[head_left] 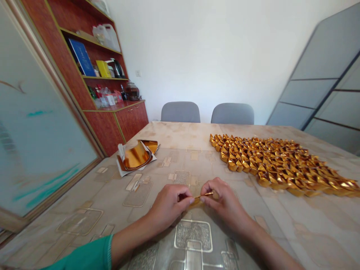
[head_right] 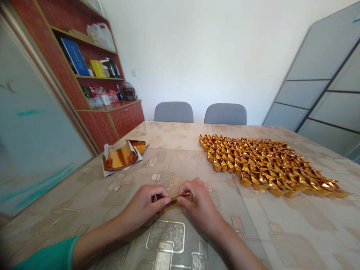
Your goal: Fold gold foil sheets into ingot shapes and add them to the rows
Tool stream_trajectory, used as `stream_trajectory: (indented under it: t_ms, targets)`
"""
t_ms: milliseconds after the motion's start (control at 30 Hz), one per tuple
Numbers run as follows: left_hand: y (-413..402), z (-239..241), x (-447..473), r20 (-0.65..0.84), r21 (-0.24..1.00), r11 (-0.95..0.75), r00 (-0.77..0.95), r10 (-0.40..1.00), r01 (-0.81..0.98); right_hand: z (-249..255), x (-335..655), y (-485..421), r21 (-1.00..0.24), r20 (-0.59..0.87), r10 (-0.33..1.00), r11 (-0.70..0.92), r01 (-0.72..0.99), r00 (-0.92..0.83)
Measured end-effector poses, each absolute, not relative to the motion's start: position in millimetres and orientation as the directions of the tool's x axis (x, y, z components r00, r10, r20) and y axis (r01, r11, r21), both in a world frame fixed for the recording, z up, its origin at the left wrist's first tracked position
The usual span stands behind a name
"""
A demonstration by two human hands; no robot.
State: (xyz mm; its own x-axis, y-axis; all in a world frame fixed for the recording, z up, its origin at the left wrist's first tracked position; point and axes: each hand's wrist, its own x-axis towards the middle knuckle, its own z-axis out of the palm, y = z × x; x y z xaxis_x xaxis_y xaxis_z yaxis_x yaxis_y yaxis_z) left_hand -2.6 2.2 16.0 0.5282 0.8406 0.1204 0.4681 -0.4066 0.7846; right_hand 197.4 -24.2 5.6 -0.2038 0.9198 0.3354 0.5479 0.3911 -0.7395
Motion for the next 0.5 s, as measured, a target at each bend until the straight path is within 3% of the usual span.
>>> stream_trajectory:
  t_ms: [133,267,500]
  targets:
    - [5,13,3,0.116,0.874,-0.328,0.502,0.857,0.358,1,208,-15,-0.914,0.216,0.970,0.240,0.327,-0.110]
    - [6,7,5,0.069,0.962,-0.166,0.395,0.916,0.216,2,211,-12,-0.956,0.181,0.983,0.180,0.231,-0.016]
    - [8,5,6,0.034,0.993,-0.067,0.318,0.947,0.093,5,199,-19,-0.983,0.073,0.967,0.111,0.146,-0.243]
